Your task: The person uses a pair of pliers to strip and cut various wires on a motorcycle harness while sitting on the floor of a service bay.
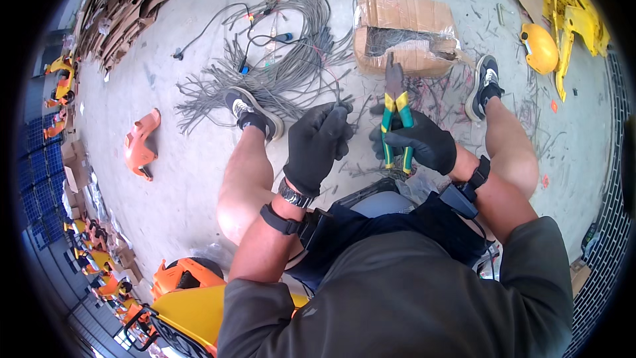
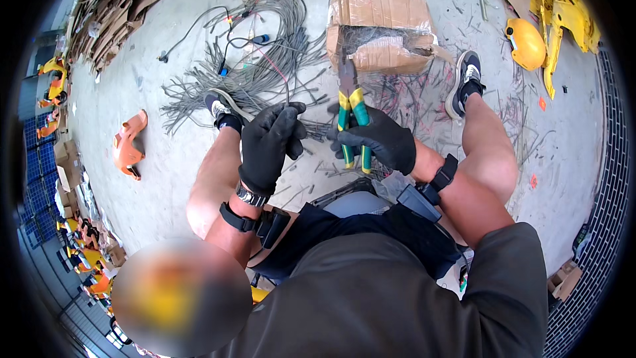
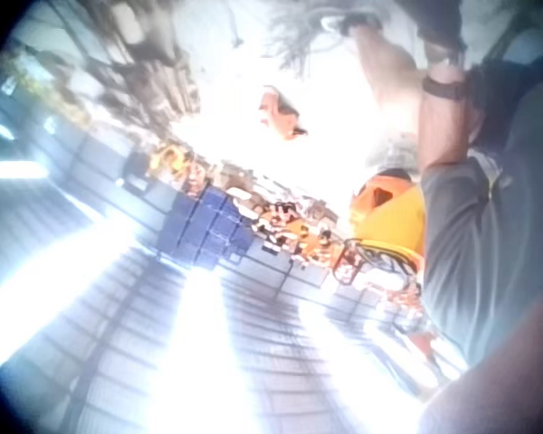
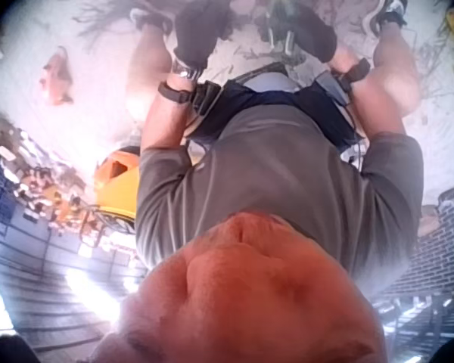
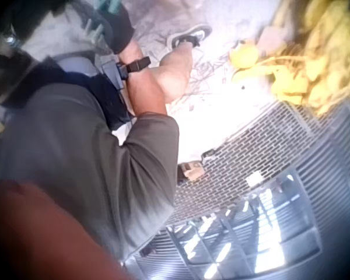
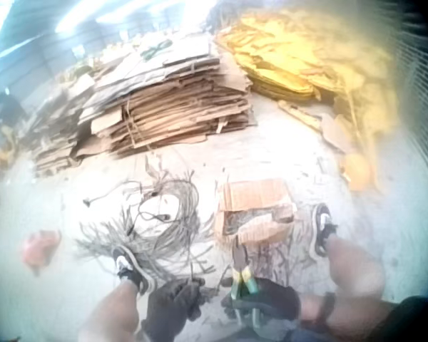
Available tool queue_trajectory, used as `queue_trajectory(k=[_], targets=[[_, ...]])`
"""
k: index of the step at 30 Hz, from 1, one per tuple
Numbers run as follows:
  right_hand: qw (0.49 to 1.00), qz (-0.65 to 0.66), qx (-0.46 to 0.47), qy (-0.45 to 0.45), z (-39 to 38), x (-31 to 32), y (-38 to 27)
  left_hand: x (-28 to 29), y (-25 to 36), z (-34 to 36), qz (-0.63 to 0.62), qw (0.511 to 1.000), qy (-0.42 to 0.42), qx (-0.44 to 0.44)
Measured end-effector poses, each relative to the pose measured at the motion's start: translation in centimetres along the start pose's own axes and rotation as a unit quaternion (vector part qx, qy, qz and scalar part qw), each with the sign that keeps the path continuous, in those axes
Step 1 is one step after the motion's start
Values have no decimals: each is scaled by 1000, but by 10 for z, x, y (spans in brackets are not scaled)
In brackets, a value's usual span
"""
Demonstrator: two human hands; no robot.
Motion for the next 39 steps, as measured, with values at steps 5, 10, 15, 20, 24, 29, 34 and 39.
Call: queue_trajectory(k=[5,10,15,20,24,29,34,39], targets=[[975,-220,-30,6,0,3,10,-3,-3,4,-31,999,-19,10],[901,-434,-21,0,1,-4,3,-7,-1,4,12,999,-19,-31],[867,-496,28,37,-2,3,-10,-11,5,2,59,998,-11,-35],[888,-456,35,53,-3,13,-9,-12,6,0,98,991,5,-87],[870,-488,47,58,-5,9,-12,-13,1,1,147,985,-25,-87],[838,-526,117,88,-9,8,-12,-13,3,0,206,976,-17,-60],[798,-568,177,101,-8,7,-11,-20,5,-1,198,976,-30,-83],[724,-629,246,140,-13,5,-17,-25,10,-2,225,966,-29,-124]])
Point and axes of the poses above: each hand's wrist, its own z-axis towards the middle knuckle, its own x-axis out of the back of the hand, y = z × x, the point moved 5 cm from there along z, towards the middle knuckle, and after that the axes turned 4 degrees about -x, right-handed, at the moved point
